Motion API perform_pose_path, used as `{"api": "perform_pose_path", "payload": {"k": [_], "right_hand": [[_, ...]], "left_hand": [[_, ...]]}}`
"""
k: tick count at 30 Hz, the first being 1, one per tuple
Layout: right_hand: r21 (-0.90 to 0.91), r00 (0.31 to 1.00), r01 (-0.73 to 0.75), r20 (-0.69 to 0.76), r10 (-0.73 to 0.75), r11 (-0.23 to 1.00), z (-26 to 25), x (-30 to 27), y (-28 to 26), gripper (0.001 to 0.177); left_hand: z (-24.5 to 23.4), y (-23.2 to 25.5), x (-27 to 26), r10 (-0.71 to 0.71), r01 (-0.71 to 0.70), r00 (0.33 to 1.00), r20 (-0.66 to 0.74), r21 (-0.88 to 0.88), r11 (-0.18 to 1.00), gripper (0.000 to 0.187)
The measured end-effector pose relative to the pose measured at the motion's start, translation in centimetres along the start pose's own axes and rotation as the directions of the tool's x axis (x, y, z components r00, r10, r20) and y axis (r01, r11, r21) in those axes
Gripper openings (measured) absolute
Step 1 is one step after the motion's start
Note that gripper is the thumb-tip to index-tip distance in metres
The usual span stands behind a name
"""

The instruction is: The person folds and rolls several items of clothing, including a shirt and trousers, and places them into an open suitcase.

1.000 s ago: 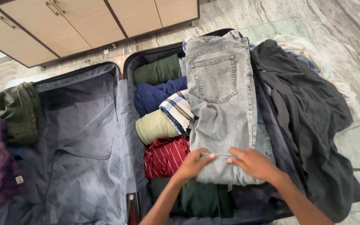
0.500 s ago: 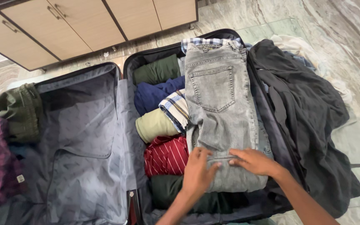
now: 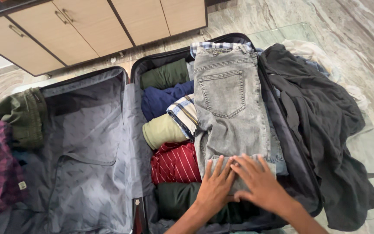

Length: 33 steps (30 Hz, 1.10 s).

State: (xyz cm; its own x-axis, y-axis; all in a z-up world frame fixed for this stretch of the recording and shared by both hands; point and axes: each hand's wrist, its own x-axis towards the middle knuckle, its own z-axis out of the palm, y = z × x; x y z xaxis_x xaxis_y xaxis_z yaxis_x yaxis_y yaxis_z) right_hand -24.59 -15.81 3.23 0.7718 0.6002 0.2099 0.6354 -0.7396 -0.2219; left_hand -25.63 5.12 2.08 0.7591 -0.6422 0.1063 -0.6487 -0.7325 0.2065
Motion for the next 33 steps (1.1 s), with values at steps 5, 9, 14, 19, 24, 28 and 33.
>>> {"api": "perform_pose_path", "payload": {"k": [5, 9, 14, 19, 24, 28, 33], "right_hand": [[0.042, 0.947, -0.129, 0.301, 0.111, 0.991, 0.3, -0.7, -0.6, 0.122], [0.022, 0.937, -0.141, 0.325, 0.126, 0.990, 1.0, -1.1, -0.1, 0.107], [0.084, 0.953, -0.108, 0.292, 0.079, 0.991, 1.7, -1.4, 1.6, 0.084], [0.315, 0.937, -0.229, 0.327, 0.121, 0.921, 1.4, -0.5, 3.3, 0.085], [0.319, 0.927, -0.285, 0.331, 0.175, 0.904, 0.9, 0.7, 4.2, 0.056], [0.119, 0.999, -0.029, -0.020, 0.032, 0.992, -0.1, 0.2, 3.1, 0.066], [0.087, 0.956, -0.287, 0.088, 0.280, 0.954, -0.1, 0.0, 1.0, 0.047]], "left_hand": [[0.2, -0.5, -0.3, 0.015, -0.020, 0.999, -0.047, -0.091, 0.996, 0.108], [-0.5, -1.3, -0.5, -0.002, 0.008, 1.000, 0.024, -0.227, 0.974, 0.115], [-0.8, -2.0, -0.6, 0.084, -0.079, 0.996, 0.017, -0.193, 0.978, 0.106], [-0.1, -3.4, -1.4, 0.129, -0.136, 0.989, -0.071, -0.099, 0.986, 0.086], [-0.2, -4.2, -0.4, 0.114, -0.134, 0.987, -0.112, -0.187, 0.973, 0.069], [-1.7, -4.7, 1.1, 0.000, -0.005, 1.000, -0.015, -0.357, 0.934, 0.054], [-3.0, -4.8, 2.3, -0.048, 0.032, 0.999, -0.021, -0.470, 0.882, 0.045]]}}
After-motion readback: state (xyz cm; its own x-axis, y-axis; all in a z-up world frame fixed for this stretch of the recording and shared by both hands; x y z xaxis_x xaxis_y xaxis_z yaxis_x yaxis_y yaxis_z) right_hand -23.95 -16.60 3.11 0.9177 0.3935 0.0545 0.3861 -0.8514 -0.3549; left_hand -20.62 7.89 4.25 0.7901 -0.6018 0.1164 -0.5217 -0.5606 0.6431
